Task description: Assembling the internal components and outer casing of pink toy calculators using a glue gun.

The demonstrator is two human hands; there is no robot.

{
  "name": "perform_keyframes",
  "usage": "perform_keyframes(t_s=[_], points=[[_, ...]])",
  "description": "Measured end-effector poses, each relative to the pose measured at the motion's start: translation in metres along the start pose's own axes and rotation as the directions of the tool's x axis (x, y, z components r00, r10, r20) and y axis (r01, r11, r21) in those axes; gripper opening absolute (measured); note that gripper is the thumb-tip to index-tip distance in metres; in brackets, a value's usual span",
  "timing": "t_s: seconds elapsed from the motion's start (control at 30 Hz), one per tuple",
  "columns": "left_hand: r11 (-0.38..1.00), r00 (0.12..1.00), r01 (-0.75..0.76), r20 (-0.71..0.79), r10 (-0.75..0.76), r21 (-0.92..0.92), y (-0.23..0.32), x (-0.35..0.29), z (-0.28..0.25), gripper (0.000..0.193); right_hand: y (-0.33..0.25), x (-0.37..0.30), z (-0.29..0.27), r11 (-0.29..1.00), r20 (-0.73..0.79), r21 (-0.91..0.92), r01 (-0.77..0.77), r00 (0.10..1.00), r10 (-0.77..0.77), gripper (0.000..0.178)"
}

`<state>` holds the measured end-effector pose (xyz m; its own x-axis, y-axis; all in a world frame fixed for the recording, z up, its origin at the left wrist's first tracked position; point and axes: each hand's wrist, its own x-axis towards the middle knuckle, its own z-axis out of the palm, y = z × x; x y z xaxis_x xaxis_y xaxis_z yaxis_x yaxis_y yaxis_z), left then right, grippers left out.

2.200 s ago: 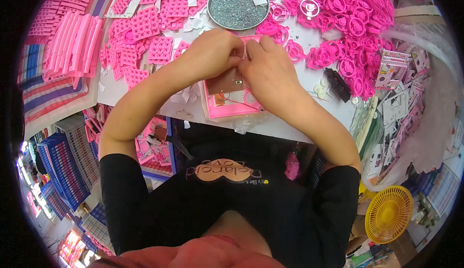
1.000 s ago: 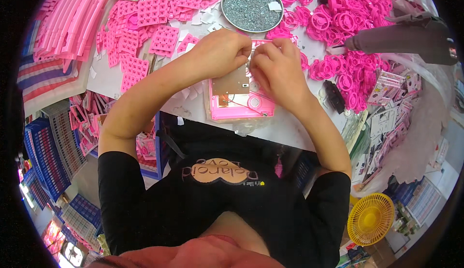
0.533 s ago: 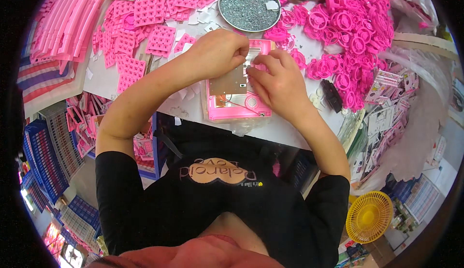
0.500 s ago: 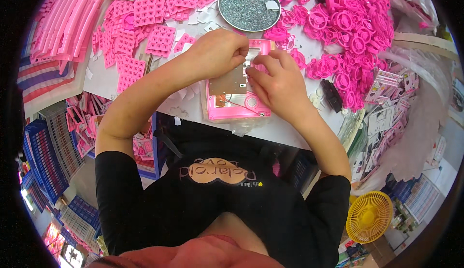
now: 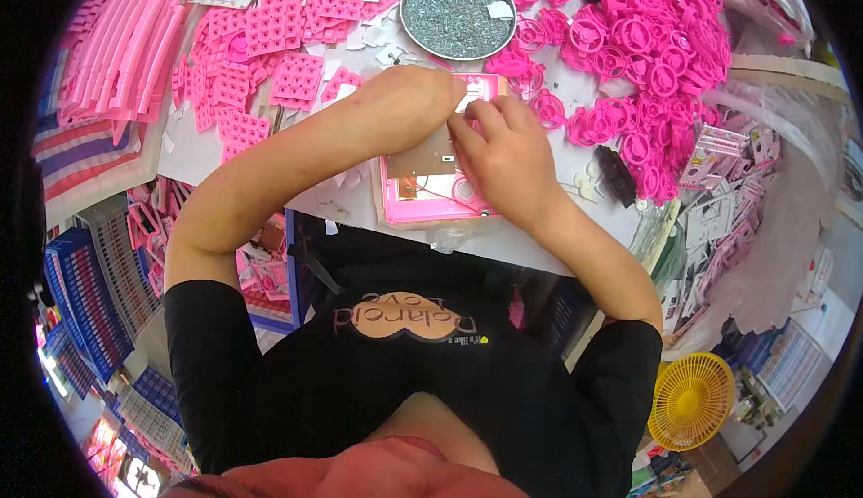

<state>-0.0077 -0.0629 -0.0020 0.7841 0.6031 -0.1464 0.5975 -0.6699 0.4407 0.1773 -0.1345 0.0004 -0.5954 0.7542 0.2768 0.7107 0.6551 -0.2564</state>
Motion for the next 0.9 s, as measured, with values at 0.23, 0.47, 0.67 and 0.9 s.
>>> perform_keyframes(t_s=[0.23,0.47,0.67,0.9], points=[[0.922,0.968,-0.047,-0.247,-0.053,-0.384,-0.011,-0.005,0.000,0.022,0.005,0.003,-0.014,0.996,0.095,0.089,-0.028,0.995,0.019,0.032],[0.922,0.820,0.367,-0.425,-0.383,-0.121,-0.038,-0.038,-0.007,0.023,0.025,-0.001,-0.023,0.888,-0.120,0.412,-0.205,0.954,0.276,0.022],[0.986,0.704,0.075,-0.692,-0.160,-0.152,-0.010,-0.035,0.006,0.013,0.021,0.021,-0.017,0.833,-0.157,0.514,-0.207,0.932,0.328,0.019],[0.979,0.740,0.071,-0.649,-0.179,-0.189,0.010,-0.037,0.014,0.011,0.007,0.038,-0.010,0.847,-0.088,0.488,-0.212,0.953,0.289,0.014]])
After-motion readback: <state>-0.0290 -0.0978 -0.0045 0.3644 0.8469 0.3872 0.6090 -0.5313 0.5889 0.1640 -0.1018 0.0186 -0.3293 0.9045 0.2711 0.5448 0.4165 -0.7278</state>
